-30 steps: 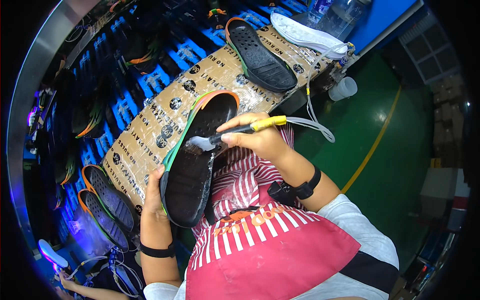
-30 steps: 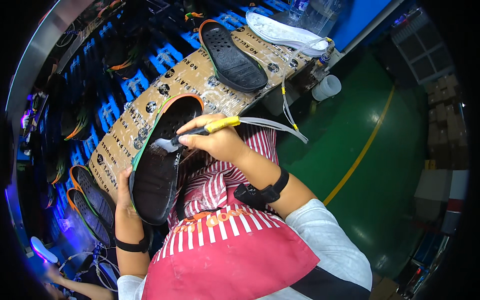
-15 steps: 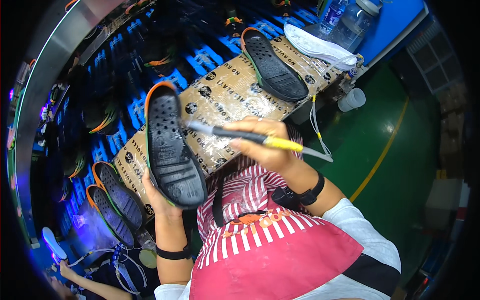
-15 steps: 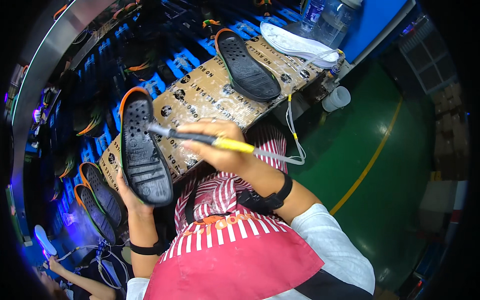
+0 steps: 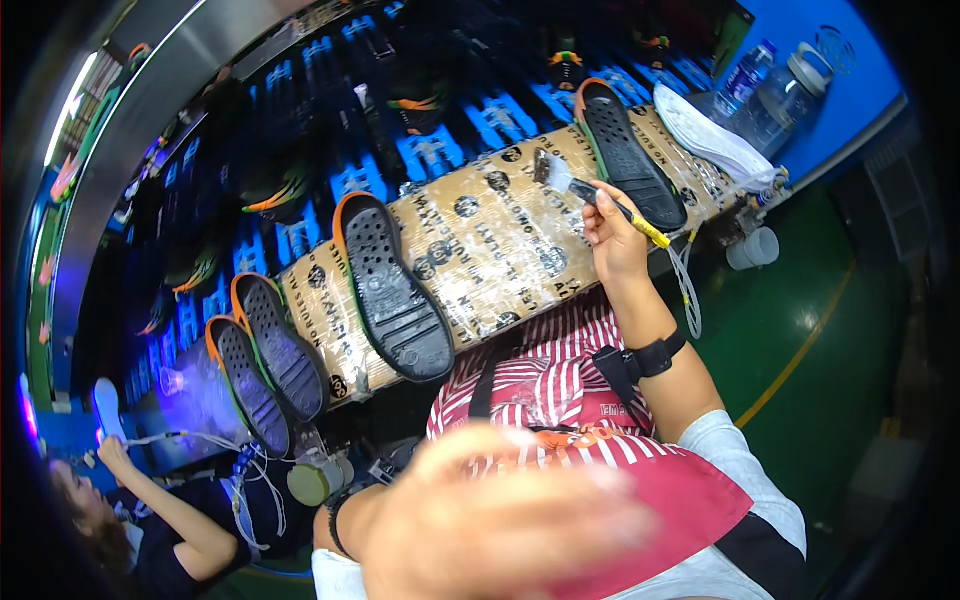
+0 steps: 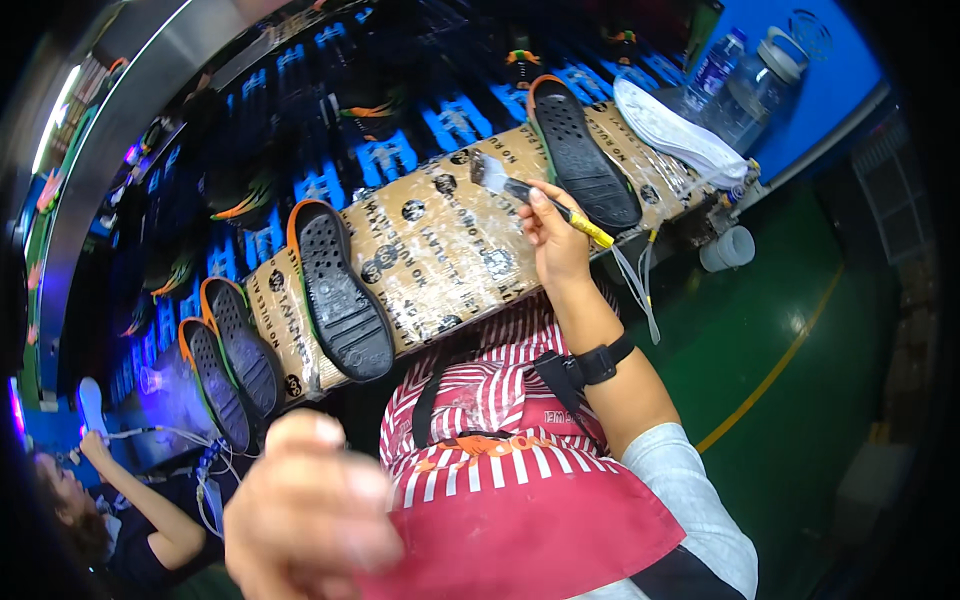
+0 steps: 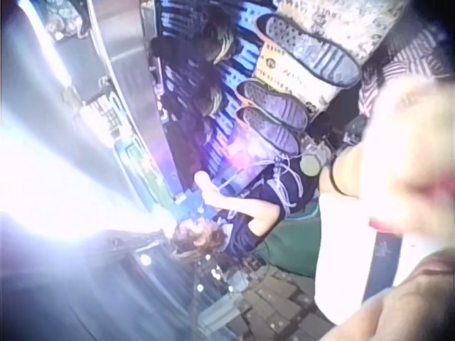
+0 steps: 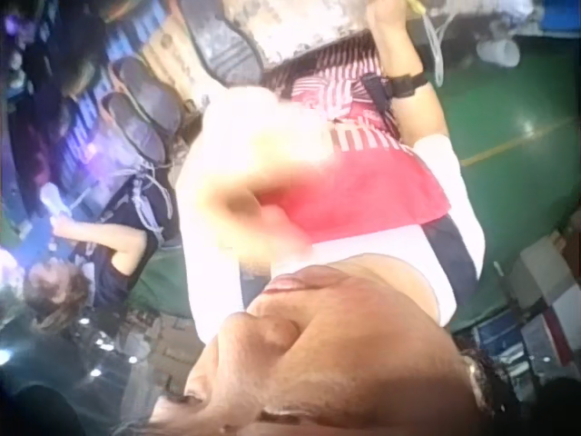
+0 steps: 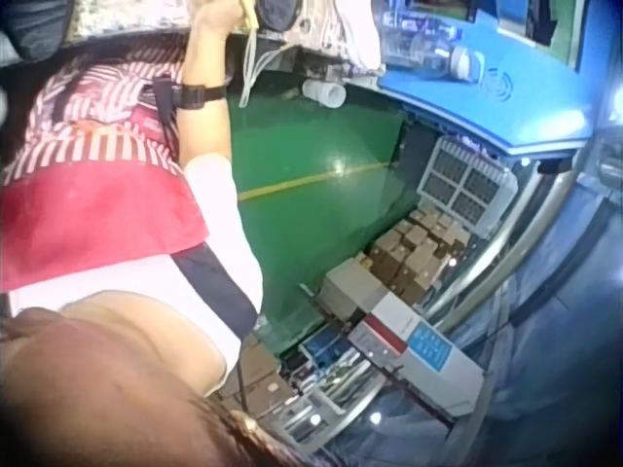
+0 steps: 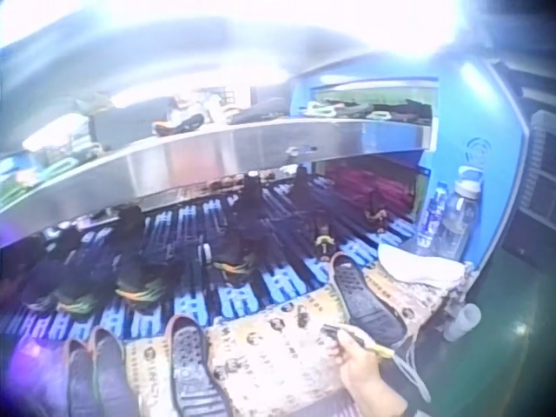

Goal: Applying adhesive to the soles of shoes using a brush connected to a supply line in a factory.

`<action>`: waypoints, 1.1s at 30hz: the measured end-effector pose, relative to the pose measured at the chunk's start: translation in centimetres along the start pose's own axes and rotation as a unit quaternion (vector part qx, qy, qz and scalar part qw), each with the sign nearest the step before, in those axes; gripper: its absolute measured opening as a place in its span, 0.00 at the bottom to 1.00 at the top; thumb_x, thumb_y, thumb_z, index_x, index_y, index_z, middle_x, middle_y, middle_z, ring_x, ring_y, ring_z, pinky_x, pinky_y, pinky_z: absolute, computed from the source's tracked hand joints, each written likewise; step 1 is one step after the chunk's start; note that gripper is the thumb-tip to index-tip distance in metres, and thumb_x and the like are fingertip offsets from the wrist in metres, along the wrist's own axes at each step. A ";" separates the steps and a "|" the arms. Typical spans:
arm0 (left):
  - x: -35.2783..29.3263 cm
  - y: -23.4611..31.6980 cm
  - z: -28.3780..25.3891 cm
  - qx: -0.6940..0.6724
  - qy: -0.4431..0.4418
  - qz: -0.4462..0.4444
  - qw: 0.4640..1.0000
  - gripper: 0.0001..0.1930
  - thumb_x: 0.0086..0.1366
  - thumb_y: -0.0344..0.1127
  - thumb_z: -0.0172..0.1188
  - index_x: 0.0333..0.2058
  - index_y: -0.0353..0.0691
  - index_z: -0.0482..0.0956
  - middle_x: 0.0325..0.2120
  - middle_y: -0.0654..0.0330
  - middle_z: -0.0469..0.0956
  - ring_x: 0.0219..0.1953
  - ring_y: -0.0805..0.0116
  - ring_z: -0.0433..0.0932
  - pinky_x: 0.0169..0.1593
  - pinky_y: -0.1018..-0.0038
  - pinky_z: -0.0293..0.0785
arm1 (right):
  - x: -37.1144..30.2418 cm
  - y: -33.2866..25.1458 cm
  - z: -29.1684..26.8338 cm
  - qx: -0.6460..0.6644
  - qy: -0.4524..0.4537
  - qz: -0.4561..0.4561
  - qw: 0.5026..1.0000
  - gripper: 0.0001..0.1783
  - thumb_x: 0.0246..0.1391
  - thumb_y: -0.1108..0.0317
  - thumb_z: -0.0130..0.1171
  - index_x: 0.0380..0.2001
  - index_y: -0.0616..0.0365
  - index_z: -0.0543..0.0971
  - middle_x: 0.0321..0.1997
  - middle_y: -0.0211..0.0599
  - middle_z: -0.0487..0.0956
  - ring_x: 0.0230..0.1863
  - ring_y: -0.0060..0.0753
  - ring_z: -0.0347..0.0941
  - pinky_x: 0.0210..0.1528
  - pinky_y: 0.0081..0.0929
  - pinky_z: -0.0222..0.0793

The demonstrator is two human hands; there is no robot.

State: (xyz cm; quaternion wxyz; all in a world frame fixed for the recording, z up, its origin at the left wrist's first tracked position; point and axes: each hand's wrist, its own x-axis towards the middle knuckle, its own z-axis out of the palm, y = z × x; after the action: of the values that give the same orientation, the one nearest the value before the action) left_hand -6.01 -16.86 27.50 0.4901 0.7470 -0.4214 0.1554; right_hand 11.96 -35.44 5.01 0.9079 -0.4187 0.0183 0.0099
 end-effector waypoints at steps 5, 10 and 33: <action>2.1 1.3 1.7 -0.171 0.099 0.083 0.977 0.15 0.57 0.47 0.55 0.40 0.47 0.75 0.34 0.61 0.78 0.37 0.61 0.76 0.44 0.62 0.66 | 0.6 2.1 -2.2 0.087 0.019 0.043 0.995 0.12 0.53 0.67 0.53 0.40 0.61 0.71 0.23 0.31 0.72 0.21 0.19 0.65 0.22 0.16 0.60; 1.7 0.4 -0.8 -0.158 0.039 0.141 0.977 0.13 0.57 0.45 0.55 0.37 0.46 0.75 0.34 0.62 0.78 0.36 0.62 0.76 0.42 0.62 0.67 | 0.4 2.1 -2.6 0.109 -0.007 0.061 0.992 0.12 0.52 0.68 0.55 0.39 0.61 0.71 0.23 0.32 0.72 0.22 0.20 0.65 0.23 0.16 0.60; -2.6 -3.1 3.7 -0.165 0.228 -0.086 0.956 0.28 0.61 0.57 0.41 0.53 0.45 0.60 0.51 0.45 0.62 0.53 0.58 0.63 0.53 0.61 0.57 | -0.8 1.5 -1.8 0.115 -0.057 0.062 0.990 0.14 0.52 0.67 0.55 0.40 0.61 0.70 0.26 0.34 0.73 0.26 0.21 0.67 0.27 0.16 0.62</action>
State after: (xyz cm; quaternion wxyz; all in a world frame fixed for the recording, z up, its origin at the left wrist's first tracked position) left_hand -5.82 -18.31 22.27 0.7013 0.6337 -0.2524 0.2072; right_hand 11.07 -35.80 2.77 0.9471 -0.3085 -0.0067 0.0880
